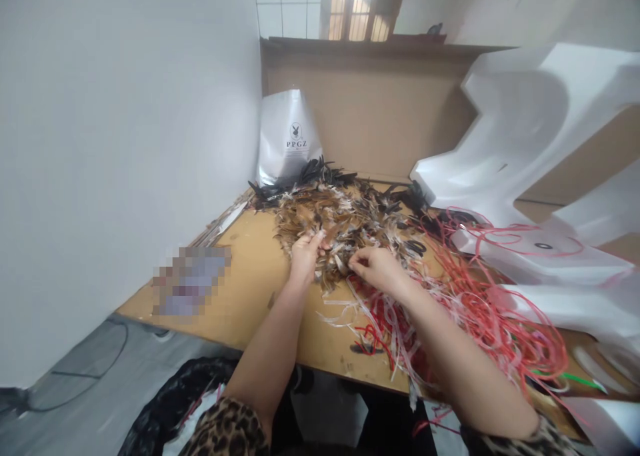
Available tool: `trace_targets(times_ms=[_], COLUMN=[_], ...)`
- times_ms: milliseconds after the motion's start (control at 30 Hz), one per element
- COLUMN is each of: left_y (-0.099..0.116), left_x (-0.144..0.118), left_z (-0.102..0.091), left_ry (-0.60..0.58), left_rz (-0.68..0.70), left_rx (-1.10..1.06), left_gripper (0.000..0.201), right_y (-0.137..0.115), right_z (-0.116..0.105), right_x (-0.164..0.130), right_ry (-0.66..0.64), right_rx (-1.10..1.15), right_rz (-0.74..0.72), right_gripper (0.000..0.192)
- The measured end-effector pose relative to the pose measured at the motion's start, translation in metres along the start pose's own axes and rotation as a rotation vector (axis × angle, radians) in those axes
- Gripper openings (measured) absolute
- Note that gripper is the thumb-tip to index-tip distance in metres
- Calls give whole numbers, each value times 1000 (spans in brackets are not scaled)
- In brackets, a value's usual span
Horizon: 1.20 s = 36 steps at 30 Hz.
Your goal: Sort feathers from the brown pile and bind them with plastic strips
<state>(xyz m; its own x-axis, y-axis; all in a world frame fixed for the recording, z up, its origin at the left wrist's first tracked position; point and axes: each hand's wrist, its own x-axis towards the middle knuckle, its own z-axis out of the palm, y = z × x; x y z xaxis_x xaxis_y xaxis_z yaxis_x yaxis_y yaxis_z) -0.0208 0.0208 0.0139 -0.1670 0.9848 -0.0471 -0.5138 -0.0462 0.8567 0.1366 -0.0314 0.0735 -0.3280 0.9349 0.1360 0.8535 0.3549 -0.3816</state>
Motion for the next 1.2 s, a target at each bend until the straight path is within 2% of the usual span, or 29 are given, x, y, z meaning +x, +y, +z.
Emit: trace_targets(times_ms=[100, 167, 300, 433, 500, 600, 667, 900, 1200], left_y=[-4, -5, -2, 5, 8, 10, 11, 8, 3], left_x=[1, 1, -2, -5, -6, -7, -8, -12, -15], left_z=[0, 0, 2, 3, 3, 2, 2, 4, 3], left_ry=[-75, -84, -67, -42, -67, -116, -160, -315, -512], left_rz=[33, 52, 159, 259, 267, 226, 195, 139, -39], left_rx=[0, -4, -24, -31, -18, 54, 125, 327, 374], left_gripper=[30, 30, 25, 24, 25, 26, 28, 27, 28], right_y=[-3, -2, 4, 12, 16, 20, 22, 24, 25], right_z=[24, 36, 49, 48, 47, 45, 43, 30, 30], right_x=[17, 21, 20, 18, 18, 18, 18, 17, 17], right_ry=[28, 30, 62, 220, 218, 163, 185, 289, 357], right_rx=[-133, -191, -192, 85, 325, 643, 722, 636, 552], right_rz=[128, 188, 183, 20, 5, 42, 42, 22, -27], right_gripper=[19, 23, 18, 12, 12, 17, 17, 19, 17])
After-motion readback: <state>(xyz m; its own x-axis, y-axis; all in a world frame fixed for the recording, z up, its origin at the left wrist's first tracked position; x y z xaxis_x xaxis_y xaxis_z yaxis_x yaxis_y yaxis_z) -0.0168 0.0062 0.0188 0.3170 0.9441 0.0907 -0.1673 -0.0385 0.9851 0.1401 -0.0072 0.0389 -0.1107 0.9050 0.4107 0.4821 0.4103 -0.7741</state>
